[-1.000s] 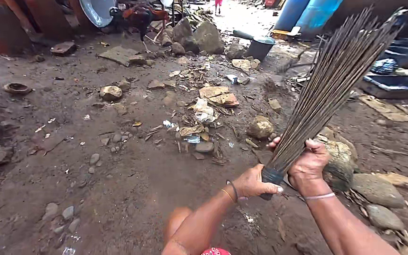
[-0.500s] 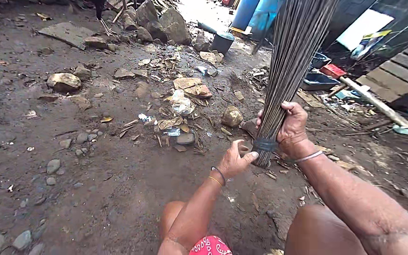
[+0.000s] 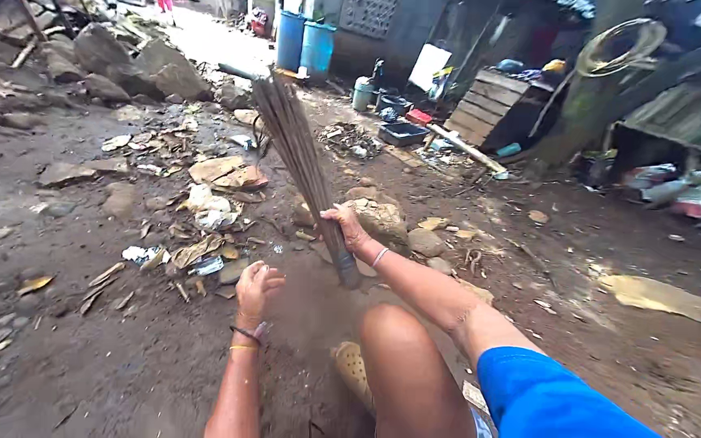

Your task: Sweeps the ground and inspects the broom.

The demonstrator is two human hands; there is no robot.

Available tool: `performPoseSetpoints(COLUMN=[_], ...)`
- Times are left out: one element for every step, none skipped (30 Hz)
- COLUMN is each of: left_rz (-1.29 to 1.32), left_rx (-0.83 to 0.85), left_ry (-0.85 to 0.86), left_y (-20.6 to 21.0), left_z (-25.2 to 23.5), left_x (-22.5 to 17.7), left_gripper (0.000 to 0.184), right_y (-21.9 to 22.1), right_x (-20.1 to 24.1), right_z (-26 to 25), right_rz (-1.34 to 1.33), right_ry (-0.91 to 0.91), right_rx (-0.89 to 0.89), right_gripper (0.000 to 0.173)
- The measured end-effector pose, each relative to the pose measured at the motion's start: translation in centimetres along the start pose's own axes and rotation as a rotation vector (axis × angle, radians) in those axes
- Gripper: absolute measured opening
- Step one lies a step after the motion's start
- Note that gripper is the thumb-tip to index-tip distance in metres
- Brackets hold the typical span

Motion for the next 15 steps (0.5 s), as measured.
performPoseSetpoints(left_rz=[-0.003,-0.01,-0.024,-0.053,-0.078,-0.087,-0.089,-0.089,-0.098,-0.117,-0.142,-0.167,-0.192,-0.221,-0.254], left_rx=[-0.02,-0.042,-0.062,-0.073,-0.087,-0.111,-0.136,-0.161,-0.181,-0.196,-0.205,-0.209,-0.215,-0.225,-0.236], left_ry=[0.023,0.034,0.035,0.033,0.028,0.045,0.058,0.071,0.084,0.097,0.111,0.122,0.127,0.132,0.133], left_y=[-0.8,-1.8,-3.0,-4.3,-5.6,-6.7,-7.7,-8.8,-9.8,-10.7,-11.6,-12.4,-13.0,-13.7,-14.2], left_z=[0.0,0.0,0.1,0.3,0.6,0.6,0.7,0.9,1.2,1.7,2.1,2.6,3.2,3.8,4.5], left_x=[-0.6,-0.9,-0.9,-0.8,-0.9,-1.2,-1.4,-1.6,-1.9,-2.2,-2.6,-3.0,-3.3,-3.6,-3.9], left_gripper=[0.044,0.043,0.042,0.043,0.045,0.046,0.046,0.045,0.042,0.04,0.04,0.041,0.042,0.043,0.044], right_y=[-0.1,-0.4,-0.7,-1.2,-1.6,-1.9,-2.2,-2.5,-2.6,-2.6,-2.5,-2.3,-2.2,-2.1,-2.0], right_x=[-0.6,-1.3,-2.1,-3.1,-4.2,-5.2,-6.2,-7.2,-8.5,-9.9,-11.4,-13.0,-14.7,-16.5,-18.3], right_z=[-1.0,-1.9,-2.8,-3.7,-4.6,-5.3,-5.8,-6.2,-6.4,-6.4,-6.1,-5.7,-5.2,-4.8,-4.4], right_rz=[-0.035,-0.033,-0.004,0.049,0.1,0.149,0.194,0.247,0.297,0.344,0.39,0.43,0.466,0.505,0.549], right_ry=[0.004,0.005,-0.002,-0.017,-0.034,-0.051,-0.064,-0.079,-0.092,-0.089,-0.072,-0.039,0.003,0.039,0.075], right_rx=[-0.032,-0.046,-0.051,-0.05,-0.049,-0.04,-0.028,-0.02,-0.008,0.011,0.029,0.049,0.071,0.094,0.124], right_gripper=[0.031,0.031,0.034,0.037,0.04,0.043,0.043,0.04,0.035,0.032,0.032,0.033,0.033,0.033,0.034])
Point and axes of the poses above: each hand's wrist, its own z-axis away from the middle knuckle, its own y-axis out of the palm, x = y × z, the point moved 8 cm from there along -z, towards the middle knuckle, and after that the axes turned 12 degrees about -x, right-handed, at the moved point
